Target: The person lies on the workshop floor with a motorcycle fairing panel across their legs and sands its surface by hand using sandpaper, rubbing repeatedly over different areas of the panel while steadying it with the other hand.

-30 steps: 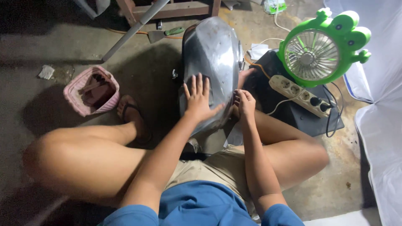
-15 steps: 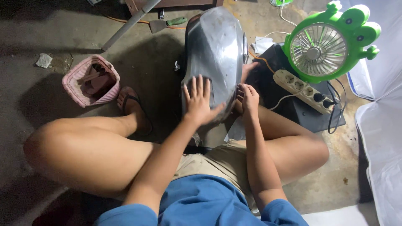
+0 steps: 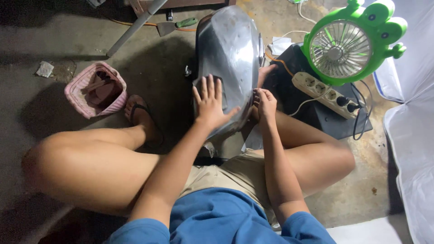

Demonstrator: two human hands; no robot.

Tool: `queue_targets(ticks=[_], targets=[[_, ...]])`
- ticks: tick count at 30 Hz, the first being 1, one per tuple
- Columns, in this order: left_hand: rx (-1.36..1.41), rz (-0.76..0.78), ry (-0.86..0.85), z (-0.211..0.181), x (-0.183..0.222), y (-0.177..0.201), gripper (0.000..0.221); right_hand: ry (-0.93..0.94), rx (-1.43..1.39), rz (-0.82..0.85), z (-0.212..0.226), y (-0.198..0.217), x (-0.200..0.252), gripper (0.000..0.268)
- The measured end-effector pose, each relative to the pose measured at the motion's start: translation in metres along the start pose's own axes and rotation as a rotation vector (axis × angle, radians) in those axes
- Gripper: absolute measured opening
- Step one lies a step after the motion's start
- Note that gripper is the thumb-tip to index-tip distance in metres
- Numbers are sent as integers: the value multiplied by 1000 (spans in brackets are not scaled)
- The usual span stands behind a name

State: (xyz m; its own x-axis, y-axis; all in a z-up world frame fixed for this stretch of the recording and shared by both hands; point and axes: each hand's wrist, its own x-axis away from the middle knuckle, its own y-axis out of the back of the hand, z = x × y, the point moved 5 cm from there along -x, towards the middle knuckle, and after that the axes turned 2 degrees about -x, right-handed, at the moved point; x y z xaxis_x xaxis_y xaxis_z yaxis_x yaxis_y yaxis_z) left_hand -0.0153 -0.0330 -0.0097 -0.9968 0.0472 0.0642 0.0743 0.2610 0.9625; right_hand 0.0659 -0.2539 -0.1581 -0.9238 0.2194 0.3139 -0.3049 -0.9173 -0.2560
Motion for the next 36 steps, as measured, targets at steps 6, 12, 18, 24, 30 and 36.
queue_targets(ticks=[6,12,18,24,30,36], targets=[[-30,49,-91,-26,48,-21,116,-59,37,-23,15,-6,9,11],[18,-9,-112,-34,16,-19,116,-41,37,-26,9,-5,7,12],[3,-48,-84,-31,-41,-23,121,-54,77,-34,15,-1,18,13],[-91,47,-234,-53,32,-39,123,-65,16,-37,13,-6,9,13],[-62,-9,-217,-40,-9,-33,112,-80,45,-31,18,-4,16,14],[-94,24,-210,-50,26,-34,119,-75,79,-40,10,-1,15,17]])
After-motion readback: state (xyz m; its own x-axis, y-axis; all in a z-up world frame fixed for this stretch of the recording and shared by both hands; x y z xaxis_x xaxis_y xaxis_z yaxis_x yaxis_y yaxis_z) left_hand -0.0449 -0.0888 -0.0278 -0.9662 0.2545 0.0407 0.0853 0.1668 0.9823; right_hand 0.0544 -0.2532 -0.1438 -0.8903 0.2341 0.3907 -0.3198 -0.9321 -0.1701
